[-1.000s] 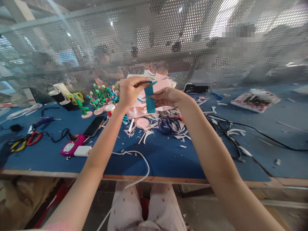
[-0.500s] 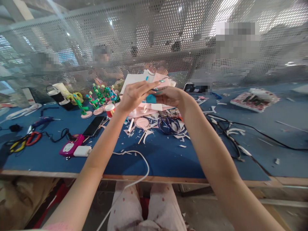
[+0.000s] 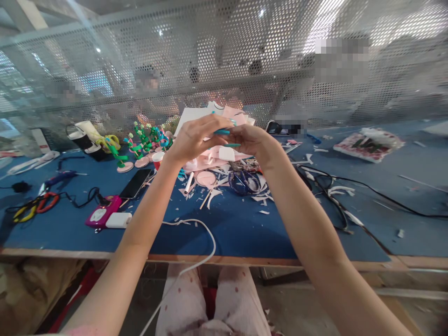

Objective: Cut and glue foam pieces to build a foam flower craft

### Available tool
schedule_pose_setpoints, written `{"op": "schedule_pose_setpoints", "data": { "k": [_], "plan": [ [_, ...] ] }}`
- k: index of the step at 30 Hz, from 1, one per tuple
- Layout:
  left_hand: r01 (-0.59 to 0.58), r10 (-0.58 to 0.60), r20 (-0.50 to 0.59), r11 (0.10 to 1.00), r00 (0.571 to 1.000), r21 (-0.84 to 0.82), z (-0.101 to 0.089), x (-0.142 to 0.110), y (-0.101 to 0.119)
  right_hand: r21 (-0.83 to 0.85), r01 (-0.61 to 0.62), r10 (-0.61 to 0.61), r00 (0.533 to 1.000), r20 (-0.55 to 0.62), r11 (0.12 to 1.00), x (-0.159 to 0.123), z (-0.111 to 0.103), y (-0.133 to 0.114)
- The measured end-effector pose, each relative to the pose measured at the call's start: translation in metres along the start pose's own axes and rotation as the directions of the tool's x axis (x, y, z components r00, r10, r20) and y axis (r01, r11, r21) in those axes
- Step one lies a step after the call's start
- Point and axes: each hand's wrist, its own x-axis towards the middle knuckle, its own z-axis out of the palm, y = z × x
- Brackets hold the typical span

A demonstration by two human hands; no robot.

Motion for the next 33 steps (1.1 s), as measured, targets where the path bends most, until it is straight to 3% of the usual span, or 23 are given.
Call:
{"op": "schedule_pose_setpoints", "data": {
  "k": [6,11,14,17,22,25,27,29,33],
  "plan": [
    [0.015,-0.014,-0.067,1.0,0.998,0.008,0.01,-0.006,-0.01,0.084,-0.147,0.146,0.989,0.019,0.986,-0.003,0.009,-0.003],
    [0.09,-0.11,-0.27,0.992,0.957,-0.084,0.013,-0.007,-0.022,-0.033,-0.231,0.233,0.944,0.234,0.972,-0.014,0.009,-0.009],
    [0.208,-0.289,-0.369,0.947,0.883,-0.243,0.017,-0.006,-0.026,-0.071,-0.139,0.155,0.932,0.328,0.988,-0.021,0.007,-0.012],
    [0.327,-0.518,-0.379,0.823,0.767,-0.464,0.028,-0.009,-0.024,-0.061,-0.078,0.094,0.929,0.357,0.995,-0.028,0.004,-0.007],
    [0.441,-0.809,-0.182,0.475,0.558,-0.761,0.067,-0.04,-0.008,-0.003,-0.056,0.056,0.977,0.207,0.998,-0.041,-0.006,0.027],
    [0.499,-0.898,-0.05,0.288,0.437,-0.817,0.09,-0.067,0.004,0.136,-0.197,0.171,0.967,0.187,0.971,-0.049,-0.009,0.053],
    [0.528,-0.918,0.013,0.216,0.396,-0.821,0.101,-0.08,0.01,0.181,-0.262,0.227,0.955,0.193,0.948,-0.052,-0.007,0.07],
    [0.54,-0.924,0.047,0.181,0.381,-0.822,0.108,-0.089,0.015,0.143,-0.222,0.205,0.971,0.122,0.964,-0.054,-0.003,0.085],
    [0.544,-0.915,0.004,0.238,0.404,-0.804,0.115,-0.095,0.02,-0.019,-0.144,0.142,0.988,-0.062,0.989,-0.054,0.006,0.105]
  ]
}}
